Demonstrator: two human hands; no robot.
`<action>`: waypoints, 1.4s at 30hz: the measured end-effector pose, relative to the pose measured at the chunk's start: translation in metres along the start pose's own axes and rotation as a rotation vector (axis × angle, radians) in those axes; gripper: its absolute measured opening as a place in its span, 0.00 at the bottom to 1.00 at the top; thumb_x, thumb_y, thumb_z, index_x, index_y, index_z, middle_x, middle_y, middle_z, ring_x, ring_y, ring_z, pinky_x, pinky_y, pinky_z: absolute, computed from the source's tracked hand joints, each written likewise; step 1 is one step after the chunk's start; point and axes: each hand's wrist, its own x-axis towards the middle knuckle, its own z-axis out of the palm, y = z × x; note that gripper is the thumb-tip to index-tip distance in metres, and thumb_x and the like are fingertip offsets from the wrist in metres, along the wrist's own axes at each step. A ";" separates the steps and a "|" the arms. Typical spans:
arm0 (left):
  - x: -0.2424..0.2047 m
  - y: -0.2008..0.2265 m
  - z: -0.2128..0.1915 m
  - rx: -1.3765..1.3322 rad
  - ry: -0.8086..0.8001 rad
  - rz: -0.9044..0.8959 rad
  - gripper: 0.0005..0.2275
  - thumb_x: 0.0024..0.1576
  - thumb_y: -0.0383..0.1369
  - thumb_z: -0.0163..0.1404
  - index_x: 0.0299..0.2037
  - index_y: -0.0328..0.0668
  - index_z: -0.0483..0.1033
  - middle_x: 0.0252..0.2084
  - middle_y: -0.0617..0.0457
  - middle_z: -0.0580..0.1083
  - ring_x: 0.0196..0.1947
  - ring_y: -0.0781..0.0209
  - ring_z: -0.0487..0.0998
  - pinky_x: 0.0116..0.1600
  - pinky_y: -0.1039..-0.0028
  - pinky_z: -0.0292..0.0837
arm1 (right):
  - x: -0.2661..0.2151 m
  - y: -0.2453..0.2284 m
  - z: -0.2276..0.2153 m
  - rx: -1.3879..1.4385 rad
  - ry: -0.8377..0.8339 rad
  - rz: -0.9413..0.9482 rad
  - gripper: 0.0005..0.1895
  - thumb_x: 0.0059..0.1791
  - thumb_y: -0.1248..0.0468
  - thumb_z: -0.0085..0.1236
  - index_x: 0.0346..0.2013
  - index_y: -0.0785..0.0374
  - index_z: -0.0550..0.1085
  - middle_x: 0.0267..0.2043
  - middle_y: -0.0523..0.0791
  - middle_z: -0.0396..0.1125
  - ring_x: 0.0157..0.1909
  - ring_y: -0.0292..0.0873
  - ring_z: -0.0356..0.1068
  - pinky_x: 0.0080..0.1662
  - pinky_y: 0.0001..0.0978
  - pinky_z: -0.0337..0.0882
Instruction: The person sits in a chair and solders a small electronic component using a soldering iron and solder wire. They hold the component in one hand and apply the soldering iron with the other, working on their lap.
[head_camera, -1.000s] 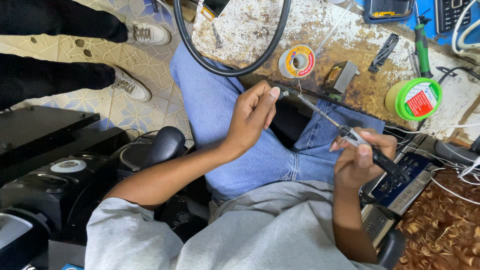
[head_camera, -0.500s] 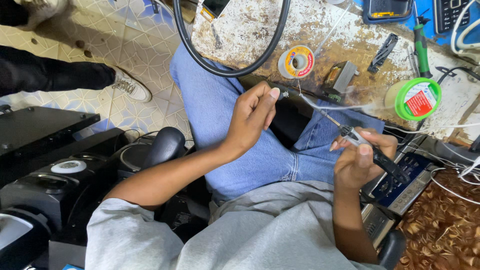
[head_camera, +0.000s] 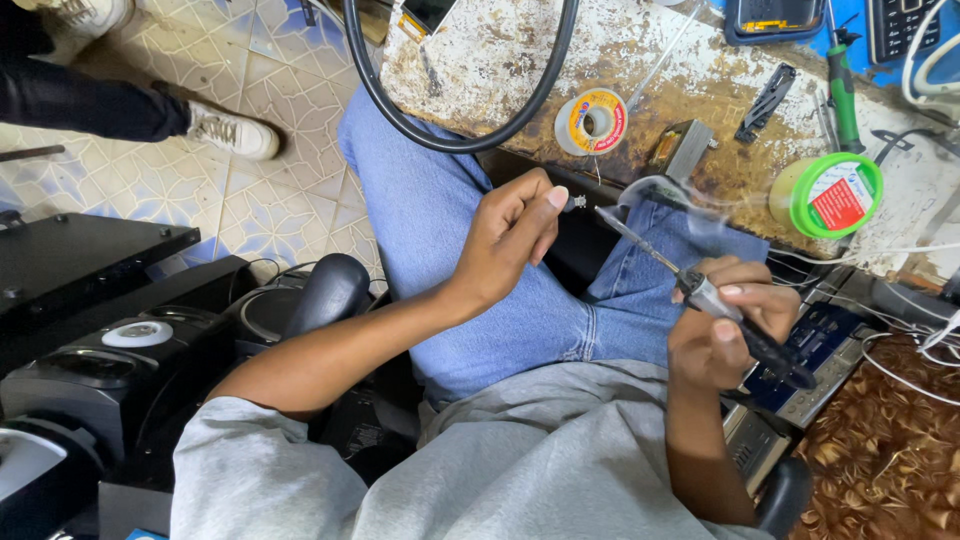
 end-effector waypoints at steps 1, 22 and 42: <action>0.000 -0.001 0.000 0.001 0.002 -0.001 0.15 0.66 0.40 0.41 0.26 0.49 0.60 0.15 0.62 0.62 0.19 0.76 0.59 0.32 0.81 0.56 | 0.000 0.000 0.000 0.009 -0.002 -0.003 0.14 0.47 0.51 0.54 0.38 0.55 0.64 0.28 0.44 0.54 0.22 0.42 0.56 0.35 0.34 0.60; 0.000 0.002 0.000 0.029 0.012 -0.008 0.16 0.66 0.41 0.41 0.25 0.50 0.60 0.15 0.62 0.62 0.19 0.76 0.58 0.31 0.82 0.55 | 0.000 0.001 0.002 -0.035 -0.064 -0.059 0.12 0.48 0.53 0.54 0.37 0.54 0.64 0.30 0.44 0.56 0.28 0.42 0.54 0.38 0.34 0.61; 0.000 0.001 0.000 0.028 0.017 -0.006 0.16 0.66 0.41 0.41 0.25 0.50 0.59 0.15 0.62 0.62 0.18 0.77 0.58 0.30 0.82 0.54 | 0.000 0.001 0.002 -0.039 -0.063 -0.046 0.12 0.47 0.54 0.53 0.36 0.55 0.64 0.31 0.45 0.56 0.29 0.42 0.55 0.37 0.34 0.63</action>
